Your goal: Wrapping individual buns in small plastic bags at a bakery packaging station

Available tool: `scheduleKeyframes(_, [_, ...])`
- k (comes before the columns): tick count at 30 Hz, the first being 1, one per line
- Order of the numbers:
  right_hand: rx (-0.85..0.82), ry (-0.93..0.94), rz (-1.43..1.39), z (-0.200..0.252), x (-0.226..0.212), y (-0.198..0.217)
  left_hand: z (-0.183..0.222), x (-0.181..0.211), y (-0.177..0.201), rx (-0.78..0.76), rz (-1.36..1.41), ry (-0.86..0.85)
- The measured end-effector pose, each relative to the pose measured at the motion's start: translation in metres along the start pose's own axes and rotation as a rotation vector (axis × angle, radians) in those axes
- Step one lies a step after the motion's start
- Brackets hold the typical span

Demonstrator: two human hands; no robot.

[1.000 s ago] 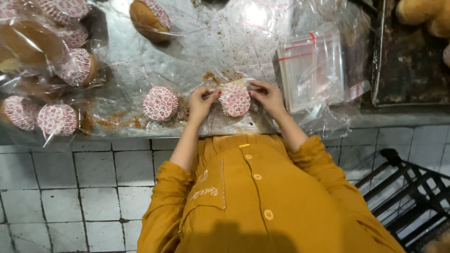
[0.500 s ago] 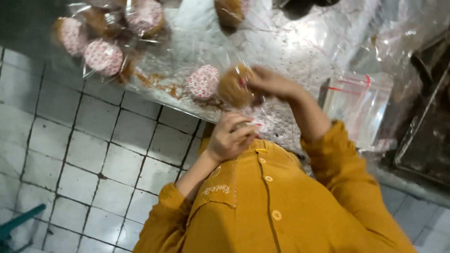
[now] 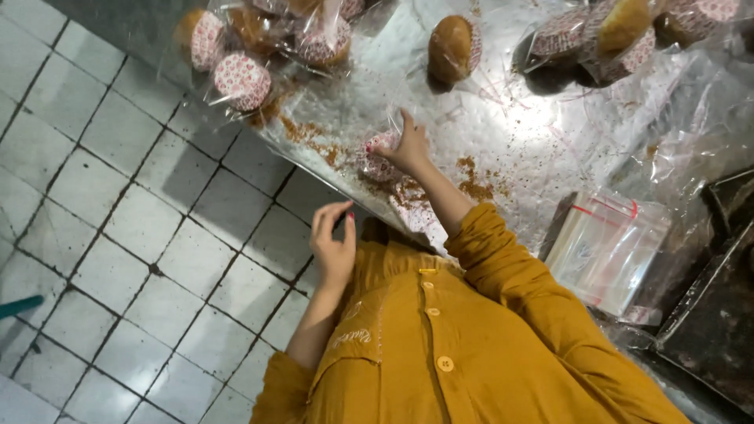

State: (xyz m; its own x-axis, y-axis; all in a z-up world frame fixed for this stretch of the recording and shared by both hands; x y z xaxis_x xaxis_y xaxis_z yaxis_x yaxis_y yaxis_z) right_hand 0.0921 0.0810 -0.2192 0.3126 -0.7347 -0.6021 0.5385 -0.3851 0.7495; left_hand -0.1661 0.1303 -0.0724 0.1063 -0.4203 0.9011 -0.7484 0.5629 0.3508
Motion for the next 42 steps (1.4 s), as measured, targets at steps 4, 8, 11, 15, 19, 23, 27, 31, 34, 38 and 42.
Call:
scheduleKeyframes(4, [-0.042,0.134,-0.225,0.01,0.018,-0.03,-0.031,-0.037,-0.014,-0.035,0.006,0.153])
scheduleKeyframes(8, [-0.043,0.35,-0.384,0.058,-0.027,0.032,-0.057,-0.054,-0.061,-0.399,0.082,0.311])
scheduleKeyframes(11, [0.03,0.325,-0.391,0.109,-0.034,0.098,-0.063,-0.044,-0.093,-0.505,0.212,0.152])
scheduleKeyframes(15, [0.215,0.36,-0.623,0.17,0.003,0.169,-0.041,-0.016,-0.133,-0.6,0.433,0.338])
scheduleKeyframes(19, [0.114,0.197,-0.945,0.222,0.036,0.206,-0.013,0.058,-0.162,-0.827,0.8,0.371])
scheduleKeyframes(23, [0.174,0.168,-0.957,0.269,0.066,0.214,-0.01,0.092,-0.189,-0.947,1.202,0.186])
scheduleKeyframes(27, [0.266,0.44,-0.864,0.303,0.034,0.227,-0.055,0.188,-0.176,-0.794,1.195,0.293])
scheduleKeyframes(31, [0.293,0.481,-0.881,0.33,0.026,0.226,-0.045,0.28,-0.177,-0.863,0.478,-0.757])
scheduleKeyframes(34, [0.303,0.471,-0.77,0.34,0.006,0.238,-0.025,0.304,-0.177,-0.805,0.355,-1.13])
scheduleKeyframes(38, [0.32,0.466,-0.633,0.351,0.002,0.24,-0.013,0.305,-0.18,-0.811,0.438,-1.256])
scheduleKeyframes(42, [0.281,0.308,-0.559,0.341,-0.016,0.241,-0.002,0.299,-0.182,-0.644,0.536,-1.231])
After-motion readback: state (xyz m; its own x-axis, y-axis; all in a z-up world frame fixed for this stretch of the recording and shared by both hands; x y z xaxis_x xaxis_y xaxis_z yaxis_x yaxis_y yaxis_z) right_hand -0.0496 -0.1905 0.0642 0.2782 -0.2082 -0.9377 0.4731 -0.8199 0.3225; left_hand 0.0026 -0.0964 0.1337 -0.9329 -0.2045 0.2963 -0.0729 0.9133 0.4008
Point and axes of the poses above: each hand's wrist, its own z-axis away from the middle knuckle, its own y-axis out of the back of the hand, x = y × z, the point moved 9 cm from there along -z, towards the middle knuckle, and after that the axes turned 6 degrees about z, right-handed, at the moved point
